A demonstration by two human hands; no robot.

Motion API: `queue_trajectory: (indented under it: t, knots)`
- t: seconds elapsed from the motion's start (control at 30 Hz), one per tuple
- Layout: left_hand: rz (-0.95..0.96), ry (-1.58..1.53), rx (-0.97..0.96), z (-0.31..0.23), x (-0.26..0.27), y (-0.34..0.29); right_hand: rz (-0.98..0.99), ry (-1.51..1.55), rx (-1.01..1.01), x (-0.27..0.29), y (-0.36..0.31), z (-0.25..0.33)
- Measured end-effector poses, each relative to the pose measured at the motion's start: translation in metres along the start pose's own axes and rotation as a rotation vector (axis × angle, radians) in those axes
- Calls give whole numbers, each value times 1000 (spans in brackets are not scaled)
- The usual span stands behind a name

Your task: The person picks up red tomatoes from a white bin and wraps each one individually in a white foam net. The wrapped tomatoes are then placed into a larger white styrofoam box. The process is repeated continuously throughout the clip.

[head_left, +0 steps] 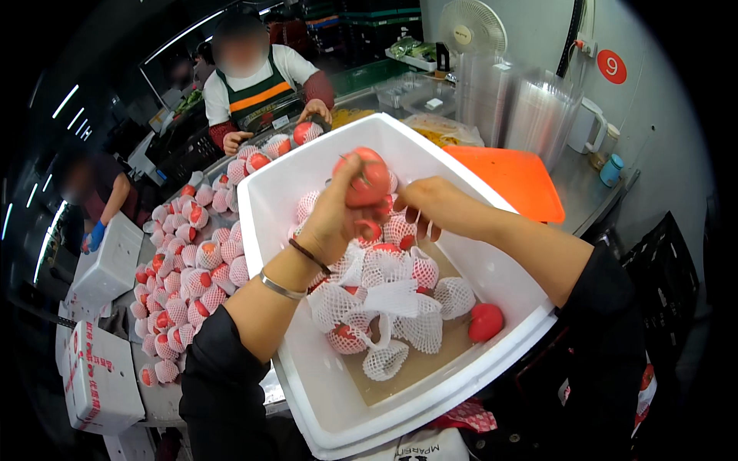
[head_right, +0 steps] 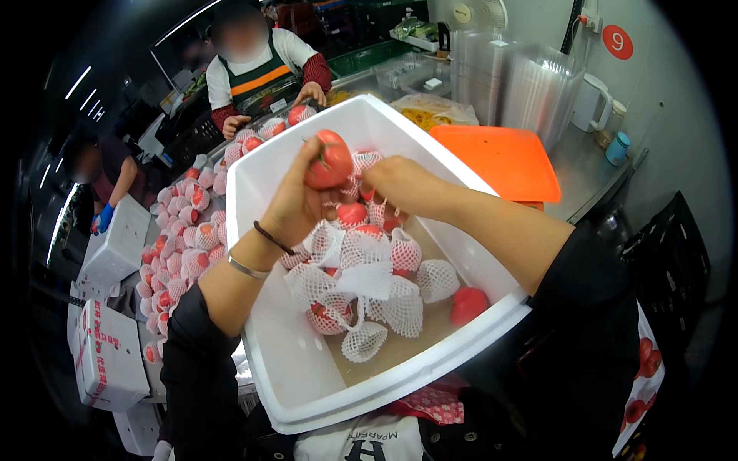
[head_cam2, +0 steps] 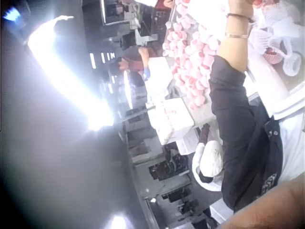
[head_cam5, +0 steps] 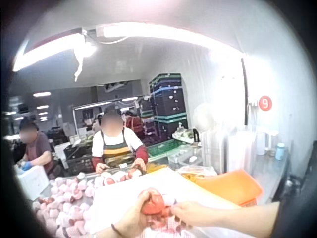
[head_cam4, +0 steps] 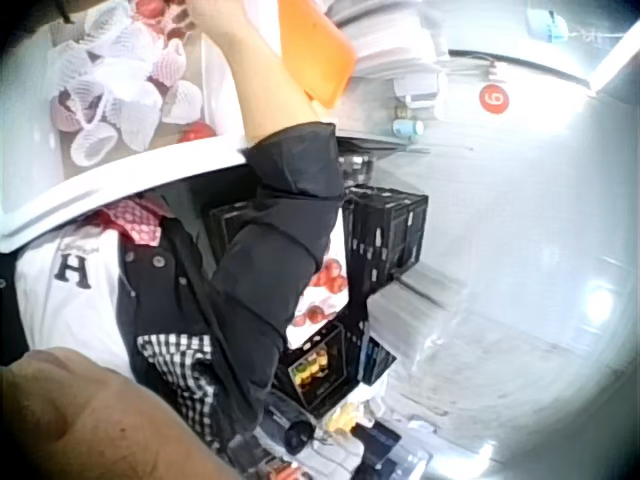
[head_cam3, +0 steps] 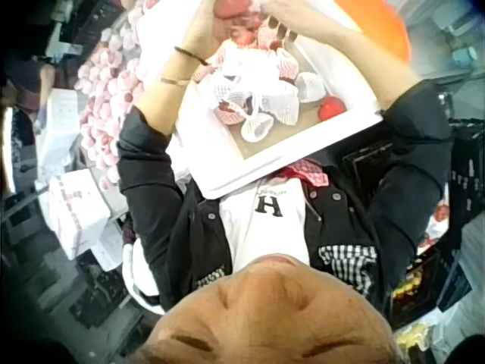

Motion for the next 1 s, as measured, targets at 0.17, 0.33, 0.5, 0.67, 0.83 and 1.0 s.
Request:
queue_trajectory:
  t: [0.17,0.33,0.5,0.67,0.83,1.0]
  knots:
    - [-99,-238,-14,-6,27,1,321,-716,468,-86,-30,13]
    - [-38,-192,-67,-15,12,-1,313,-1026,564,-111,-40,-5]
    - [-95,-244,-94,-21,25,-5,129,-564,123,-44,12,-6]
    - [-112,-310,-145,-30,28,-9,-126,177,-58,33,9,-3]
    - [-12,-338,-246,-46,14,-17,-207,269,-97,39,3,5]
    - [176,-139,-340,-50,-12,-25,-219,376,-143,39,-3,0]
Point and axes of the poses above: each hand's wrist, its own y-axis towards the middle knuckle, its own x-axis out of the back of the hand, z = x × y, the point moved 10 cm from there along y, towards the middle knuckle, and after that the axes turned 1 degree about -z, right-handed, at the moved point
